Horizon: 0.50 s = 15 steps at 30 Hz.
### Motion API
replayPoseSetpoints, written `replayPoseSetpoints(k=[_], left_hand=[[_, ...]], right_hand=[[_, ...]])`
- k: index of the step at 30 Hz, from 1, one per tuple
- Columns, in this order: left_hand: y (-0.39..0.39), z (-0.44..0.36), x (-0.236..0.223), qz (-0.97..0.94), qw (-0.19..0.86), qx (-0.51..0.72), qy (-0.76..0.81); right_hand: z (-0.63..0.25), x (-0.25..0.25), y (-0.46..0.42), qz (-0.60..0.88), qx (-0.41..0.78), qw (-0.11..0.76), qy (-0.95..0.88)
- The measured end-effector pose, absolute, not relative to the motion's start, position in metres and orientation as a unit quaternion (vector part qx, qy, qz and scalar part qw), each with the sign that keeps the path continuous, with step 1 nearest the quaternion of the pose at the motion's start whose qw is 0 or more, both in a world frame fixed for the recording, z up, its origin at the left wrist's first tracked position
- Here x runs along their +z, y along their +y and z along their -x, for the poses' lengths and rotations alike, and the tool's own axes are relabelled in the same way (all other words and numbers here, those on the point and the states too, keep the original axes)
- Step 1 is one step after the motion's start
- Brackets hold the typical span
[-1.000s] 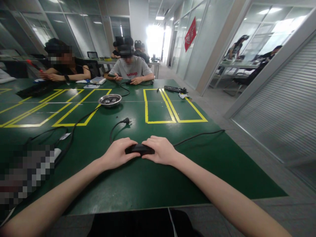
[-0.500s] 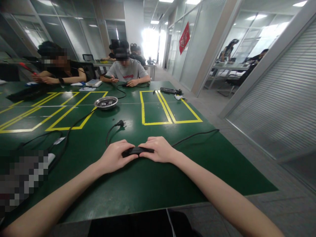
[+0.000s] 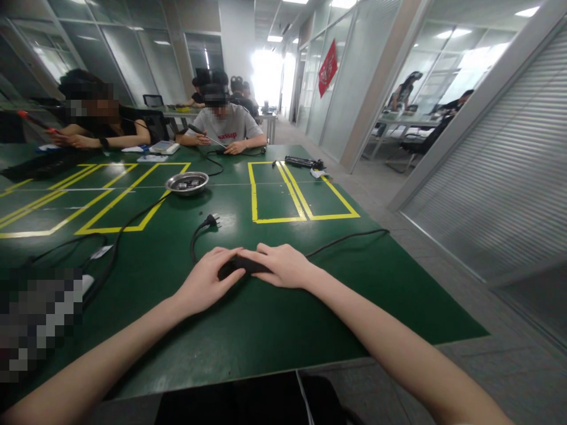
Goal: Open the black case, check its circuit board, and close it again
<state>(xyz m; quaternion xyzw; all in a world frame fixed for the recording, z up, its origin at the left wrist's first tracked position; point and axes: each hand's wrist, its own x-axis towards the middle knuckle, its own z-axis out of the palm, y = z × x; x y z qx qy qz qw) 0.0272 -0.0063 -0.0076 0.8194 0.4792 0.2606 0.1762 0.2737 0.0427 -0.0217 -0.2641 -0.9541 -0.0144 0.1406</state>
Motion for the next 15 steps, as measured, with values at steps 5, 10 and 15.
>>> replayPoseSetpoints(k=[5,10,15], left_hand=[[-0.006,-0.027,-0.023,-0.862,0.118,0.201,0.451],[-0.008,-0.029,-0.026,-0.885,0.096,0.116,0.441],[-0.010,-0.033,-0.029,-0.888,0.058,0.107,0.443]], right_hand=[[-0.321,-0.035,0.093,0.496,0.032,0.296,-0.816],[-0.387,-0.036,0.128,0.632,0.014,0.478,-0.611],[-0.432,-0.042,0.131,0.744,-0.012,0.368,-0.558]])
